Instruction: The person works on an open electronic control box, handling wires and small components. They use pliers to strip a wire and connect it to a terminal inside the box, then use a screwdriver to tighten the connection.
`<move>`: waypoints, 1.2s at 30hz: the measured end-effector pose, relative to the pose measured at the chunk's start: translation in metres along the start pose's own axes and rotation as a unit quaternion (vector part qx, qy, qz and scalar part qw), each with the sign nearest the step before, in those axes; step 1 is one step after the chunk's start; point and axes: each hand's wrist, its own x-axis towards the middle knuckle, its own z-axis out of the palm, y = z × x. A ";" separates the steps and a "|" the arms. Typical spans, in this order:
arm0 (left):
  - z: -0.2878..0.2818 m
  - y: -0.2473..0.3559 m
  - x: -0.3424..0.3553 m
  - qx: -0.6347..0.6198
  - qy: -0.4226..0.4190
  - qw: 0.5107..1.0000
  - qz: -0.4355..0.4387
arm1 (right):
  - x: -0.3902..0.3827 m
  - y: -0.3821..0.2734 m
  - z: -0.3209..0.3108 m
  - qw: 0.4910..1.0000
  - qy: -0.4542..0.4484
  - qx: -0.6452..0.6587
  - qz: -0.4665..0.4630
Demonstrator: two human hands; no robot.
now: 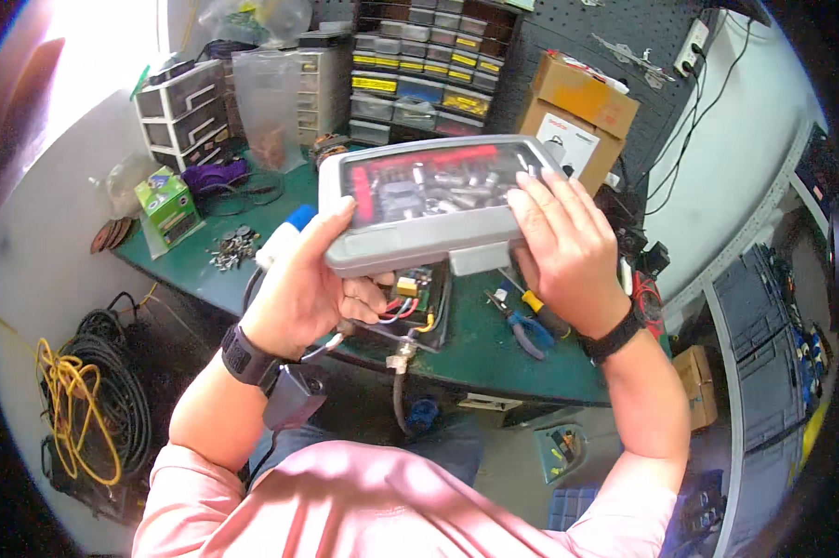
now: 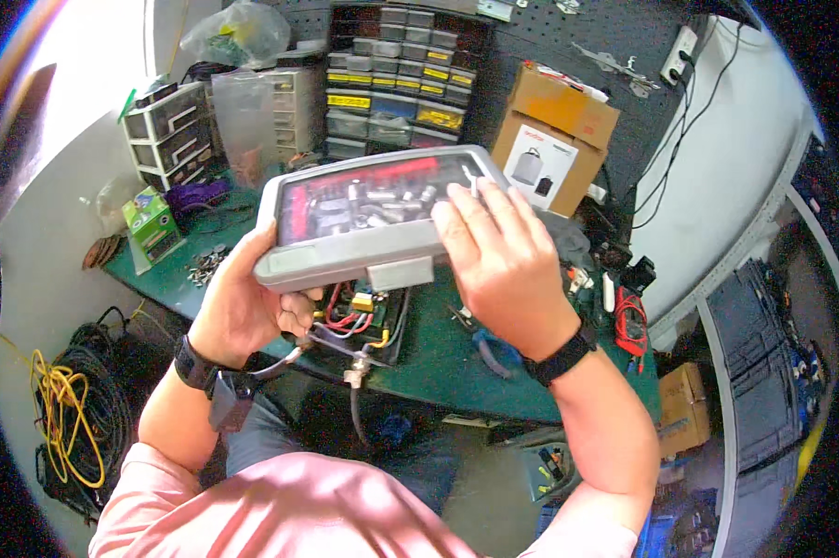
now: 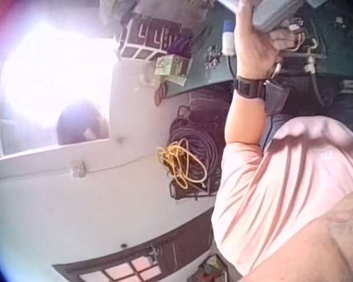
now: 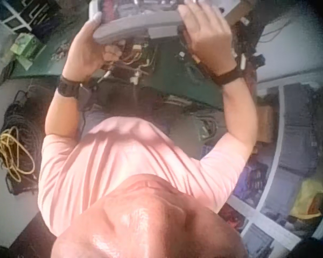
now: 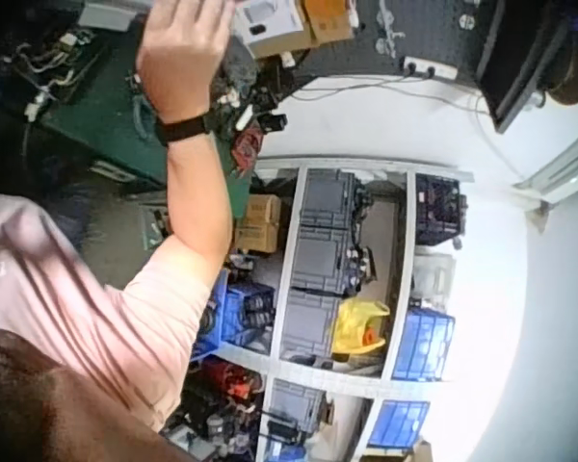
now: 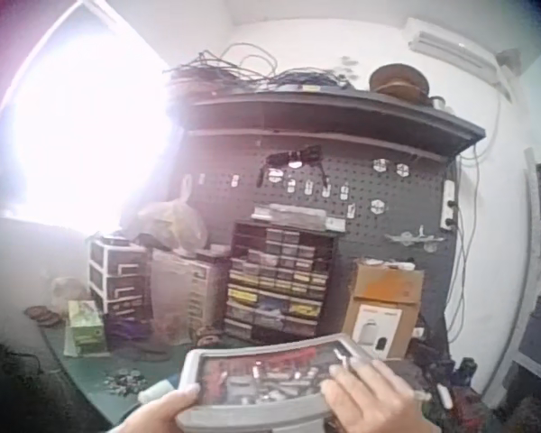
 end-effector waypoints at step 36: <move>-0.011 -0.004 -0.062 -0.212 -0.046 0.973 0.082 | 0.038 -0.079 0.054 0.606 0.234 0.668 0.364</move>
